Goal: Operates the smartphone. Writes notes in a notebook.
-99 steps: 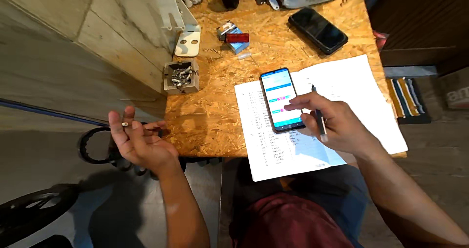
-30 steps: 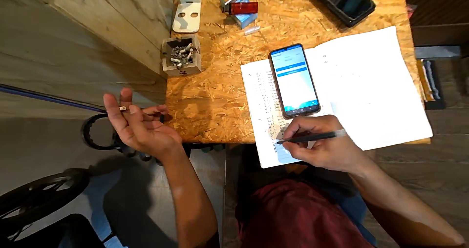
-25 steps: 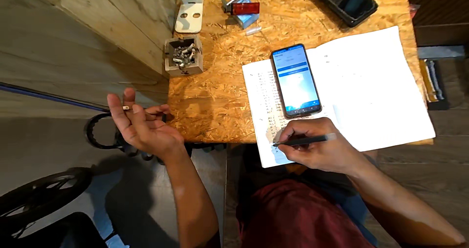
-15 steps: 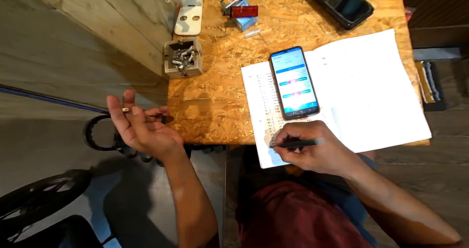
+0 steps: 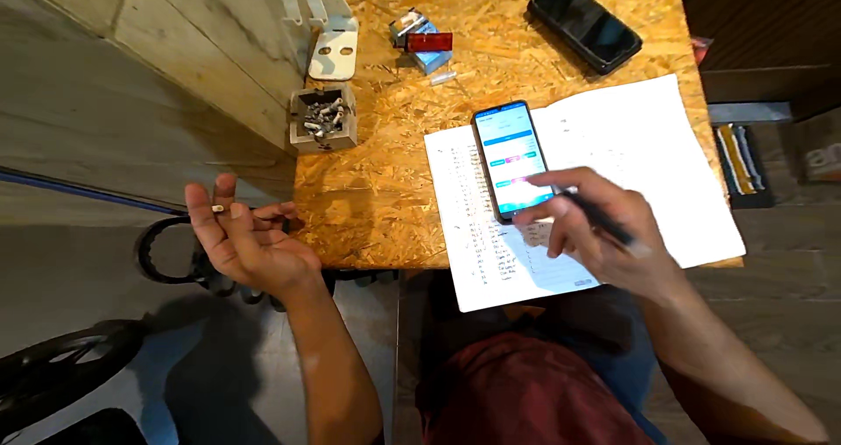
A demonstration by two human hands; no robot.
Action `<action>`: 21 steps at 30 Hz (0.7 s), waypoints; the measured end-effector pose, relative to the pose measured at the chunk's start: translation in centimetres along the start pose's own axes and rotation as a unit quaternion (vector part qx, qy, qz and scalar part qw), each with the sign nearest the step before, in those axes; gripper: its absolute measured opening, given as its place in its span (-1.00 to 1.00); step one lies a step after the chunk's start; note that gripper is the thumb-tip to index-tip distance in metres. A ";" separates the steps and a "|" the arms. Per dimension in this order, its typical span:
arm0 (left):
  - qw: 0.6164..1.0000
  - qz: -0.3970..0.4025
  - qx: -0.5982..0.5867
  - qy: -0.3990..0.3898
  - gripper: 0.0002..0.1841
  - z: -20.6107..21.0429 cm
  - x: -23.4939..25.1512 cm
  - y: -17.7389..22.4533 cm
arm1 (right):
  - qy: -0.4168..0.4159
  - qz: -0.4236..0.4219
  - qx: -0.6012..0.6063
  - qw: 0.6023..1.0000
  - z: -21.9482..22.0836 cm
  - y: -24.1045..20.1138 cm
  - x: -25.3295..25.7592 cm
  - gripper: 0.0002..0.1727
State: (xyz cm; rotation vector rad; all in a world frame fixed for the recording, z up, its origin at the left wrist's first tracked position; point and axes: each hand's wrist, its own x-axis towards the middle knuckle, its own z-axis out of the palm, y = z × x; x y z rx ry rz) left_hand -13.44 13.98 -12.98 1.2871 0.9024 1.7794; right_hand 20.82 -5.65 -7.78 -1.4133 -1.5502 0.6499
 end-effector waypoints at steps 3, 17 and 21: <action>1.000 0.004 0.000 0.000 -0.54 0.2 0.0 0.1 | 0.008 -0.004 -0.097 0.995 -1.3 0.8 1.2 -0.64; 1.000 0.009 -0.001 0.000 -0.54 0.2 0.0 0.2 | 0.023 0.004 -0.144 0.989 -2.7 1.9 1.6 -0.67; 1.000 0.010 0.001 0.002 -0.54 0.3 -0.1 0.2 | 0.021 0.018 -0.142 0.989 -2.9 2.3 1.6 -0.68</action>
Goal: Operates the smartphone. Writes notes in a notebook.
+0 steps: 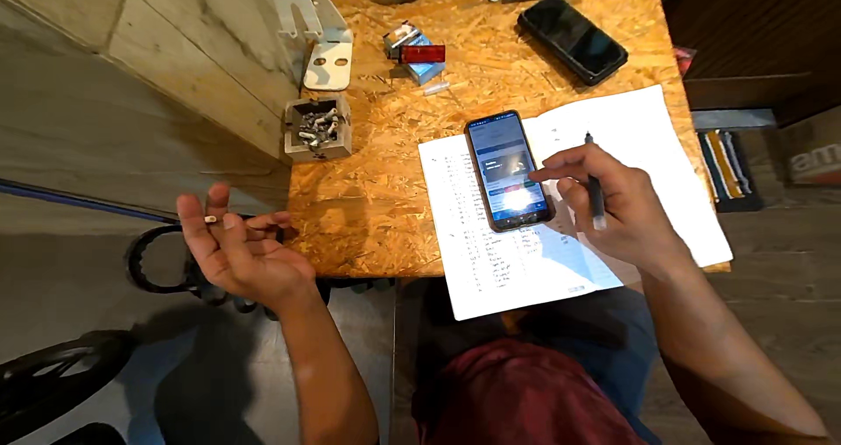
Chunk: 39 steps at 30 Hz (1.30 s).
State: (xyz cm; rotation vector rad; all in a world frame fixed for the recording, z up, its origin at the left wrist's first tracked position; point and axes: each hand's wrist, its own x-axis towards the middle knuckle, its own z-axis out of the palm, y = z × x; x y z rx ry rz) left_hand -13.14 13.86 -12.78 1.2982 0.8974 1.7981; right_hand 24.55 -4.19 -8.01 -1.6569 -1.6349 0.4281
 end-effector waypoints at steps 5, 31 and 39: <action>1.000 -0.003 0.000 0.003 -0.53 0.0 0.0 0.0 | -0.012 0.000 -0.006 1.000 0.3 -0.2 0.4 -0.64; 1.000 -0.019 0.019 0.000 -0.51 0.1 -0.1 0.3 | 0.025 -0.007 0.096 0.995 -0.2 -1.7 -0.7 -0.55; 1.000 -0.019 0.020 -0.005 -0.50 0.0 0.0 0.2 | -0.047 -0.019 0.279 0.959 3.2 -2.7 -3.5 -0.71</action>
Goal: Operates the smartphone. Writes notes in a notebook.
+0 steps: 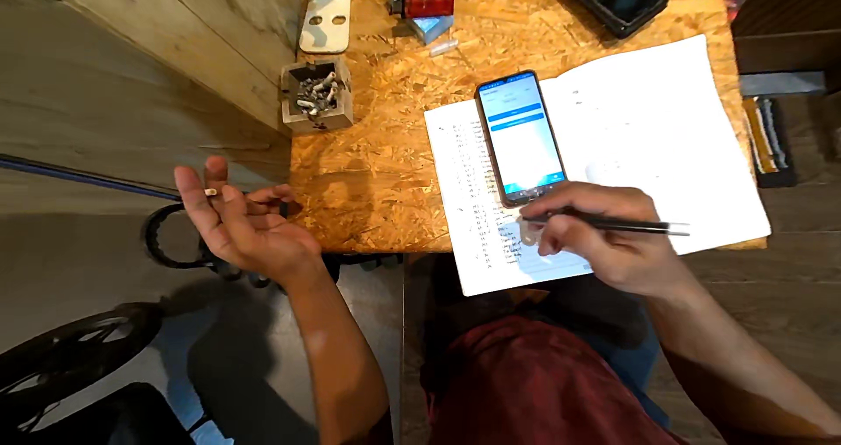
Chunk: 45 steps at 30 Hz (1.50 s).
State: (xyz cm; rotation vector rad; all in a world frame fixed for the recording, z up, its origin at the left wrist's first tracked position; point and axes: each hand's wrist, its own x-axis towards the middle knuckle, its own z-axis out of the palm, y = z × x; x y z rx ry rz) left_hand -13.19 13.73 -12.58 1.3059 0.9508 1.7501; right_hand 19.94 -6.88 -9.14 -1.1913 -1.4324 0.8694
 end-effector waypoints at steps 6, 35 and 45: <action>1.000 -0.003 0.005 -0.003 -0.50 0.0 -0.2 0.2 | 0.009 0.014 -0.020 1.000 0.7 0.2 0.4 -0.86; 1.000 0.005 0.000 -0.002 -0.50 0.2 -0.2 0.1 | 0.066 0.021 -0.022 0.997 -1.1 0.5 -0.2 -0.92; 1.000 0.003 -0.002 0.002 -0.54 -0.2 -0.3 -0.1 | 0.021 0.054 -0.088 0.994 4.1 0.3 2.3 -0.95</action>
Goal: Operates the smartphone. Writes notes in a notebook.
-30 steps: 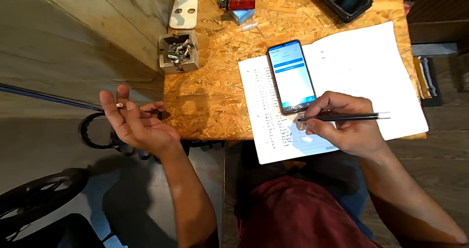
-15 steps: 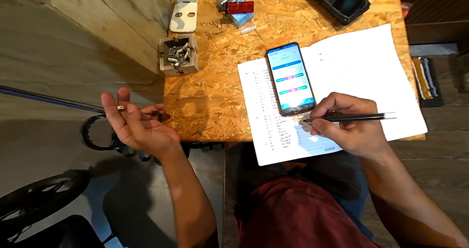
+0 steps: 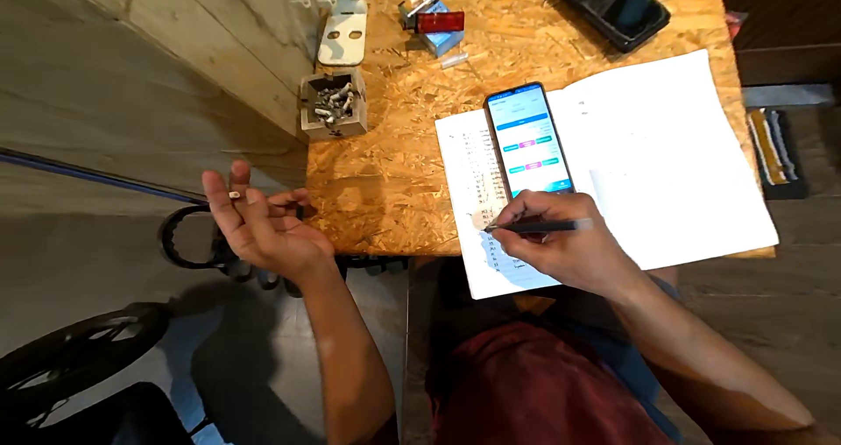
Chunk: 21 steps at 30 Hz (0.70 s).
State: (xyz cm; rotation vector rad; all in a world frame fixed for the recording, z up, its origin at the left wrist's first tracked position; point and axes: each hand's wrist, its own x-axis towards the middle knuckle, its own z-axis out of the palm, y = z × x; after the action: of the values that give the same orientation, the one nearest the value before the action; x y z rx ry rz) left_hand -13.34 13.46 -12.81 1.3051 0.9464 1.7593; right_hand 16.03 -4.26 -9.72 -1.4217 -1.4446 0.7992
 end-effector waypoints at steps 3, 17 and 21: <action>1.000 -0.003 -0.004 -0.006 -0.54 -0.1 0.1 0.0 | 0.003 0.011 -0.016 1.000 0.2 0.0 0.2 -0.94; 0.999 0.019 -0.026 -0.012 -0.55 -0.1 0.3 -0.5 | 0.007 0.006 -0.033 0.999 0.6 0.5 0.2 -0.91; 1.000 0.020 -0.024 -0.005 -0.54 0.1 0.3 -0.5 | 0.018 -0.018 0.014 1.000 0.1 0.4 -0.2 -0.89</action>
State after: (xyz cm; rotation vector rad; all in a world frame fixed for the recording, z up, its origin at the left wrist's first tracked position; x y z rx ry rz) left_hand -13.28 13.93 -13.12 1.3097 0.8725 1.7924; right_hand 16.09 -4.42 -10.18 -1.3773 -1.4235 0.7653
